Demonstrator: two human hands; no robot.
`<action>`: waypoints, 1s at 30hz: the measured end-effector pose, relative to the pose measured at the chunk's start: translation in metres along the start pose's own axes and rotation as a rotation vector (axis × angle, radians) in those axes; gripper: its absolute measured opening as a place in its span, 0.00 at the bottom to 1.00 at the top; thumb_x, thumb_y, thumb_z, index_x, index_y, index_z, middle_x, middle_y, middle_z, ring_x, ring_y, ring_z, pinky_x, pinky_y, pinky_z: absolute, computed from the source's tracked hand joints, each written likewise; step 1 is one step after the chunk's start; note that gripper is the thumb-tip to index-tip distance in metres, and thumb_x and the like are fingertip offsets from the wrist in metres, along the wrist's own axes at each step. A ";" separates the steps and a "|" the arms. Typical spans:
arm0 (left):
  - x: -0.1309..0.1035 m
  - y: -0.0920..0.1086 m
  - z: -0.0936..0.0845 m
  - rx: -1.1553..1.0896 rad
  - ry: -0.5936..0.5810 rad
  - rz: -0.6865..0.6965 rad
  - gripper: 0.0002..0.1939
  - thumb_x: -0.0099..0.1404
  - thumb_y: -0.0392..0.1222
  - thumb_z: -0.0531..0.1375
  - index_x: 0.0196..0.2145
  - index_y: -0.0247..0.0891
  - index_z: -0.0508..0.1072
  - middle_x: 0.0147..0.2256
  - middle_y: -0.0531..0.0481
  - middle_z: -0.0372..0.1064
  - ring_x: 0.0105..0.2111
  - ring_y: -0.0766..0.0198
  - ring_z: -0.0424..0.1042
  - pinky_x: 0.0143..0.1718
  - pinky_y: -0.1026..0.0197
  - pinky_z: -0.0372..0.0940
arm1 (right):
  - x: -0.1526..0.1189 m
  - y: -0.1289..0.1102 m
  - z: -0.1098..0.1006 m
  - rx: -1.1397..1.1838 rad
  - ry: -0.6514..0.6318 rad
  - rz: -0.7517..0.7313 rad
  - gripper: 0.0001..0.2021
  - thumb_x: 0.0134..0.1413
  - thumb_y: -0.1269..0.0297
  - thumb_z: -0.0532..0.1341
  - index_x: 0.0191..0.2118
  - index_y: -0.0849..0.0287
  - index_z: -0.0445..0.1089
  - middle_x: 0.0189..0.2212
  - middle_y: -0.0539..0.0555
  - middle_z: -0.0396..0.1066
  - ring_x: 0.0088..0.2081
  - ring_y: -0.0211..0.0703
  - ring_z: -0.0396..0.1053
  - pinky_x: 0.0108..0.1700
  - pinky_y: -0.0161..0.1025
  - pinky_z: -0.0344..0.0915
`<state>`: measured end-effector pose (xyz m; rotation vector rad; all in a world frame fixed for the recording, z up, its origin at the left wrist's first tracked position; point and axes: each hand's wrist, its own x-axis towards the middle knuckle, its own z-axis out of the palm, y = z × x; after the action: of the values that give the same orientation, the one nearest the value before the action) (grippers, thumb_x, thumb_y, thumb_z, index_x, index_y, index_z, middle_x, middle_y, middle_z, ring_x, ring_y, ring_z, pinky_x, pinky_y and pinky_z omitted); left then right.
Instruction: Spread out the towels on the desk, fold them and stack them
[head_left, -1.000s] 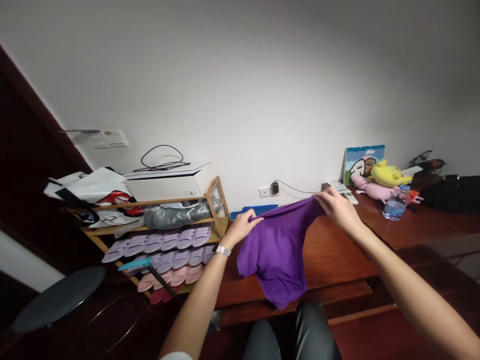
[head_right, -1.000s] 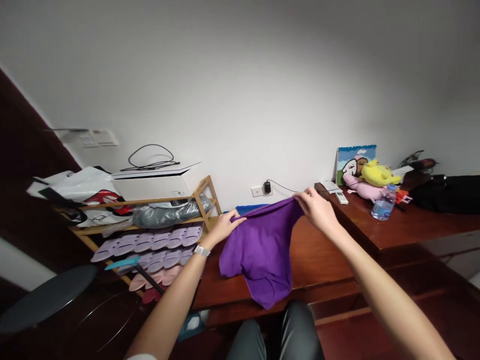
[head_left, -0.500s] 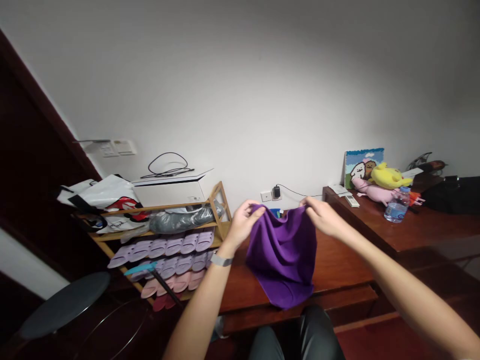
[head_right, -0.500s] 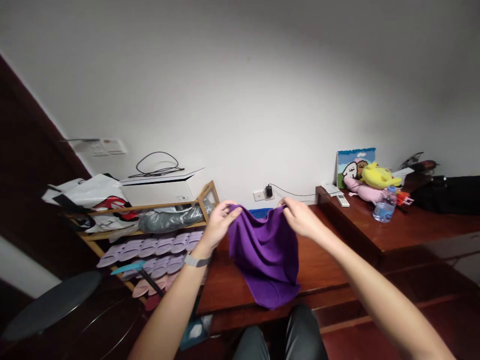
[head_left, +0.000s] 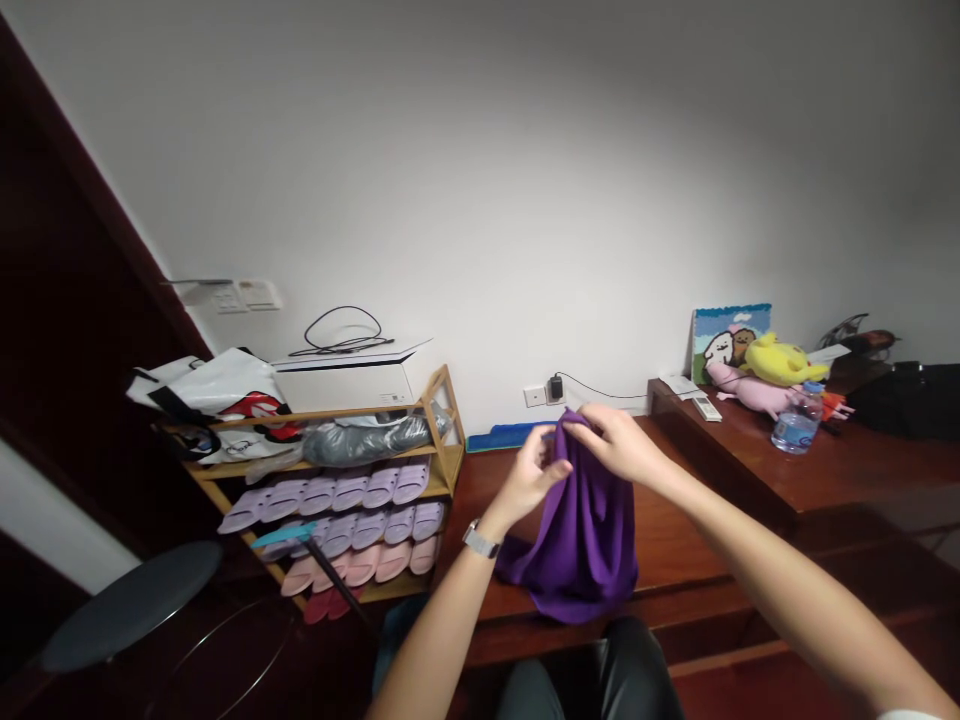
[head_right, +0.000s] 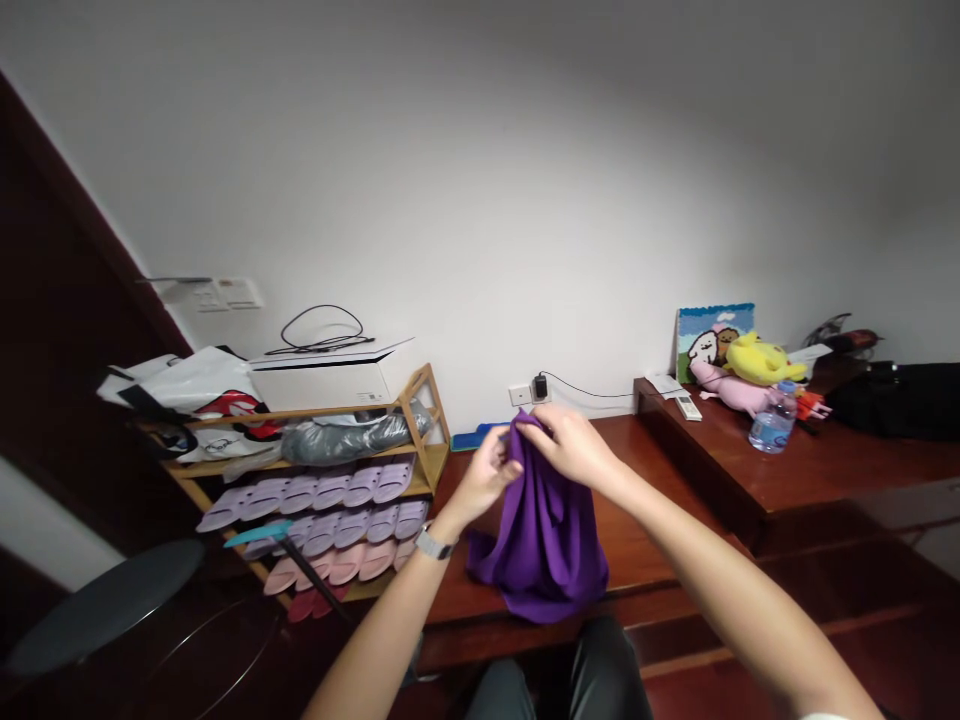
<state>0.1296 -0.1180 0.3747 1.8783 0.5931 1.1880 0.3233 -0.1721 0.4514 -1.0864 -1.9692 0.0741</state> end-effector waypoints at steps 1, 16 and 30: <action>-0.008 -0.012 0.001 0.068 -0.033 -0.028 0.33 0.61 0.61 0.70 0.56 0.39 0.73 0.48 0.42 0.79 0.50 0.50 0.77 0.52 0.53 0.71 | 0.004 -0.001 -0.005 -0.006 0.059 -0.005 0.20 0.72 0.48 0.52 0.30 0.53 0.65 0.27 0.49 0.69 0.30 0.42 0.66 0.35 0.38 0.60; -0.161 -0.210 -0.061 0.404 0.155 -0.443 0.18 0.62 0.55 0.59 0.41 0.42 0.80 0.41 0.45 0.83 0.44 0.47 0.81 0.51 0.48 0.73 | 0.029 0.001 -0.150 -0.390 0.625 0.075 0.18 0.67 0.50 0.58 0.27 0.53 0.59 0.21 0.44 0.56 0.25 0.36 0.53 0.32 0.37 0.53; -0.144 -0.108 -0.174 0.184 0.704 -0.292 0.22 0.52 0.59 0.68 0.36 0.39 0.77 0.36 0.47 0.79 0.38 0.53 0.78 0.39 0.56 0.74 | -0.063 0.133 -0.194 -0.373 0.506 0.602 0.15 0.61 0.51 0.61 0.32 0.57 0.73 0.29 0.54 0.72 0.33 0.44 0.66 0.37 0.42 0.60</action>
<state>-0.0865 -0.0968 0.2498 1.4090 1.3453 1.6277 0.5644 -0.1986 0.4759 -1.7203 -1.1834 -0.2339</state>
